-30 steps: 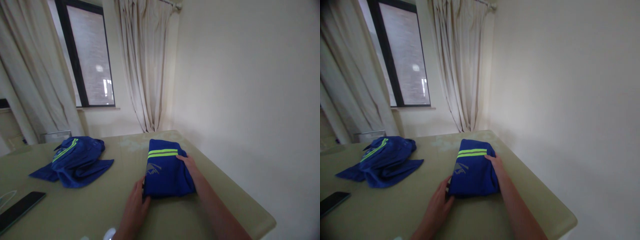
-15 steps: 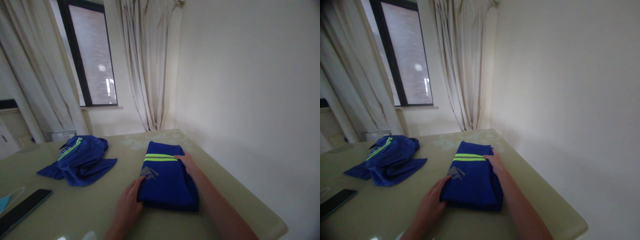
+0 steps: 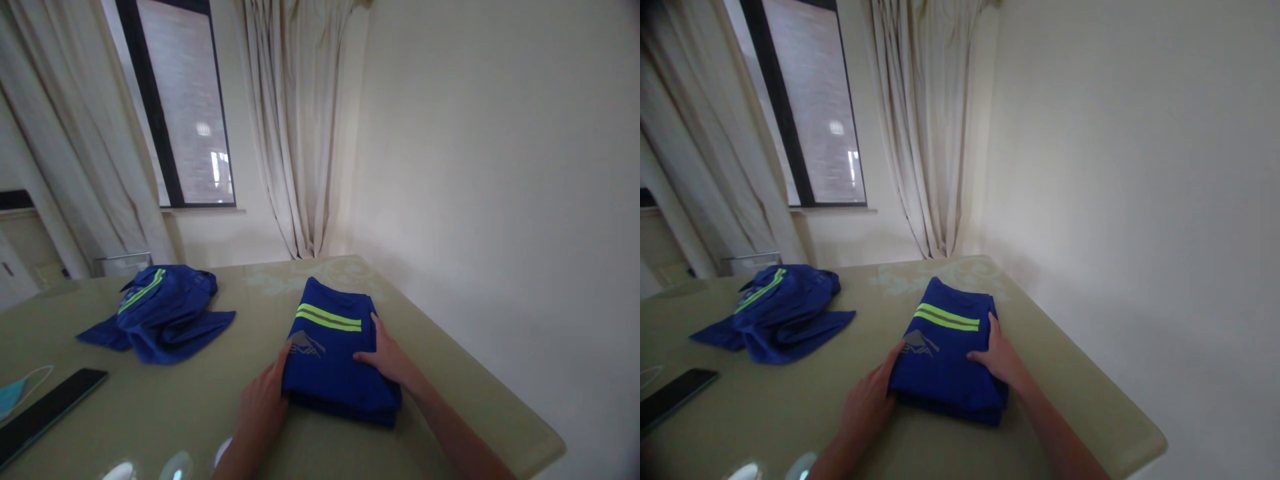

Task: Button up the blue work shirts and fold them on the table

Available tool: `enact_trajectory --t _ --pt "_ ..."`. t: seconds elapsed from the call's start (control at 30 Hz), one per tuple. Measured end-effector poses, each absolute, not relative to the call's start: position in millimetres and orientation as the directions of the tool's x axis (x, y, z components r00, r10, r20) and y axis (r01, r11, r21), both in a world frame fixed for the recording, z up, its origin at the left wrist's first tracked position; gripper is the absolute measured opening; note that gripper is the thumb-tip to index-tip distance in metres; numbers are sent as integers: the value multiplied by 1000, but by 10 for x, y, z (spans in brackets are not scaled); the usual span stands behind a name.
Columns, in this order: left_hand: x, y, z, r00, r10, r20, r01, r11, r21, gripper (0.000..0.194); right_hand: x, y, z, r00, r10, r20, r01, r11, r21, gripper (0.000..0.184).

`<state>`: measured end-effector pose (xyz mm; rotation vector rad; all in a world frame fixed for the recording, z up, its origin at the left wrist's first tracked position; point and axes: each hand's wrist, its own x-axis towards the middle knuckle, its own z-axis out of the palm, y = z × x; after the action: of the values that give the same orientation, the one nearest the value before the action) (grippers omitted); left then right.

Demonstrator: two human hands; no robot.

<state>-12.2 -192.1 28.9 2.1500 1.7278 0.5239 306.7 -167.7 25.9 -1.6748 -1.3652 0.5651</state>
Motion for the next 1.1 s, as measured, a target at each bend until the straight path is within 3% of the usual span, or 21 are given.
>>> enact_trajectory --t 0.1,0.2,0.27,0.37,0.5,0.63,0.83,0.97,1.1 --pt "-119 -1928 307 165 984 61 868 -174 465 84 3069 -1928 221 199 964 175 647 5 -763 100" --pt "-124 -1929 321 144 985 96 881 -172 440 78 3045 -2075 323 247 961 127 773 -116 -623 77" --pt "-128 -1912 314 175 972 156 882 -225 414 82 2957 -2113 495 269 944 189 861 -148 -486 76" --pt "-128 -1870 271 257 942 217 861 -325 392 87 2640 -2063 829 137 922 362 927 9 -374 74" --pt "-118 -1893 152 466 849 250 787 -527 321 96 1970 -1799 994 -92 933 347 904 225 -365 53" --pt "-117 -2056 5 611 748 259 737 -657 157 93 1465 -1437 614 -174 975 135 894 214 -393 61" --pt "-107 -2188 -78 710 644 285 682 -729 -51 79 1399 -939 224 -199 967 161 900 245 -361 77" --pt "1 -2212 -94 803 513 302 543 -840 -18 65 1464 -709 301 -188 970 157 915 231 -330 72" --pt "107 -2283 -113 807 496 320 463 -869 177 52 1469 -703 441 -147 933 328 923 249 -293 57"
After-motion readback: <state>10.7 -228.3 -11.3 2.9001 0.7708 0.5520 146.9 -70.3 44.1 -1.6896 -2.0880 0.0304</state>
